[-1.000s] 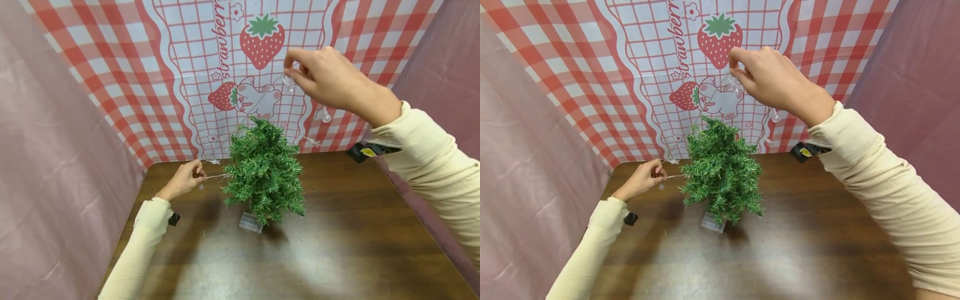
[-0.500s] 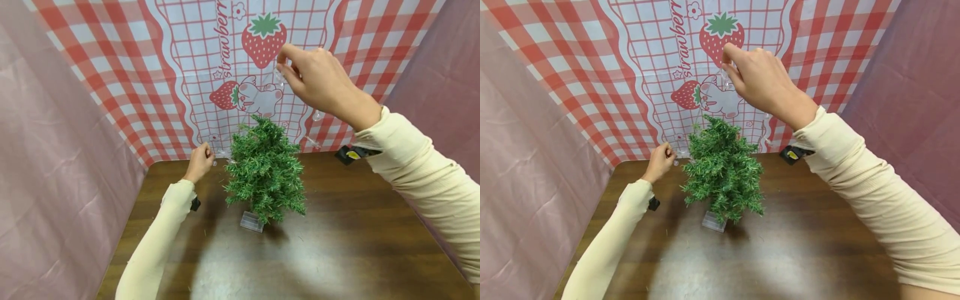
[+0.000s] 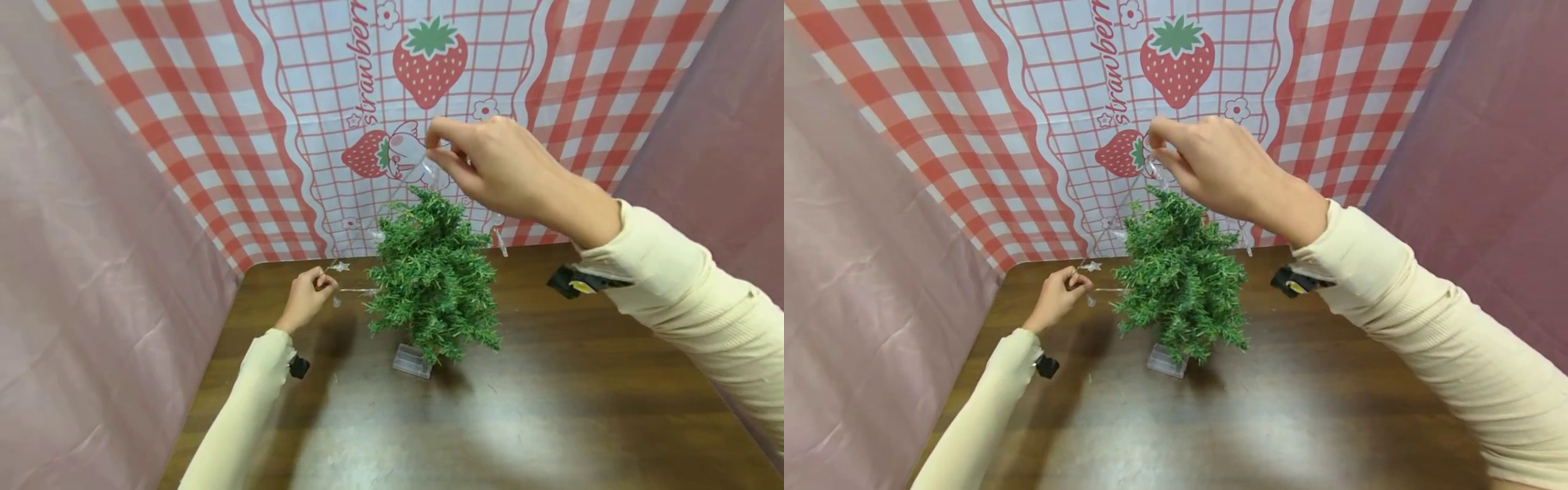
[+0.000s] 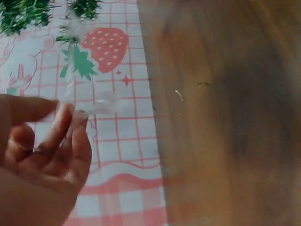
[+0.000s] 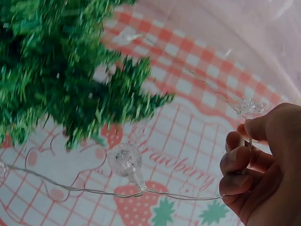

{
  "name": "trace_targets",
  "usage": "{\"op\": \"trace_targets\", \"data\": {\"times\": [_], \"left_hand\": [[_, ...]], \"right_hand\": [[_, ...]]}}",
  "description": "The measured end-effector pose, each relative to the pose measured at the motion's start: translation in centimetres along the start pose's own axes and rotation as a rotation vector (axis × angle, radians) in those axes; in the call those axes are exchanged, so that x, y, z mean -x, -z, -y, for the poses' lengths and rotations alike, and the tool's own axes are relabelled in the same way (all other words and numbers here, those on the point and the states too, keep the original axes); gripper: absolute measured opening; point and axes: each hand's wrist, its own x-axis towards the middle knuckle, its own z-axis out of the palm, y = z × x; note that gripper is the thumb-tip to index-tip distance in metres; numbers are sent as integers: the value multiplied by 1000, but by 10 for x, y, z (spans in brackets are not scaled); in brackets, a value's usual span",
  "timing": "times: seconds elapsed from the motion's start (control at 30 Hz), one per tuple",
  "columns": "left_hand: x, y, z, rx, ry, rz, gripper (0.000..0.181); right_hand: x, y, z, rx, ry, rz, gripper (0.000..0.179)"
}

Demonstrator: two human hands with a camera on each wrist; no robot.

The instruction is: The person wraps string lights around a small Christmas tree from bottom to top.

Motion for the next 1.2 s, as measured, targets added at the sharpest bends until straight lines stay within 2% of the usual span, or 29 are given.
{"op": "trace_targets", "data": {"times": [0.2, 0.33, 0.53, 0.8, 1.03, 1.2], "left_hand": [[24, 19, -17, 346, 103, 139, 36], [38, 28, -26, 431, 140, 175, 39], [54, 36, -36, 427, 97, 186, 37], [77, 33, -53, 323, -1, 154, 24], [91, 31, -68, 215, -69, 99, 24], [97, 30, -79, 156, -128, 64, 21]], "right_hand": [[11, 5, 16, -32, 90, 24, 14], [19, 11, 21, -7, 98, 64, 12], [36, 24, 18, 3, 114, 116, 10], [65, 38, 9, -28, 72, 203, 8], [90, 49, 2, -52, 59, 199, 16], [111, 57, -8, -65, 32, 196, 29]]}}
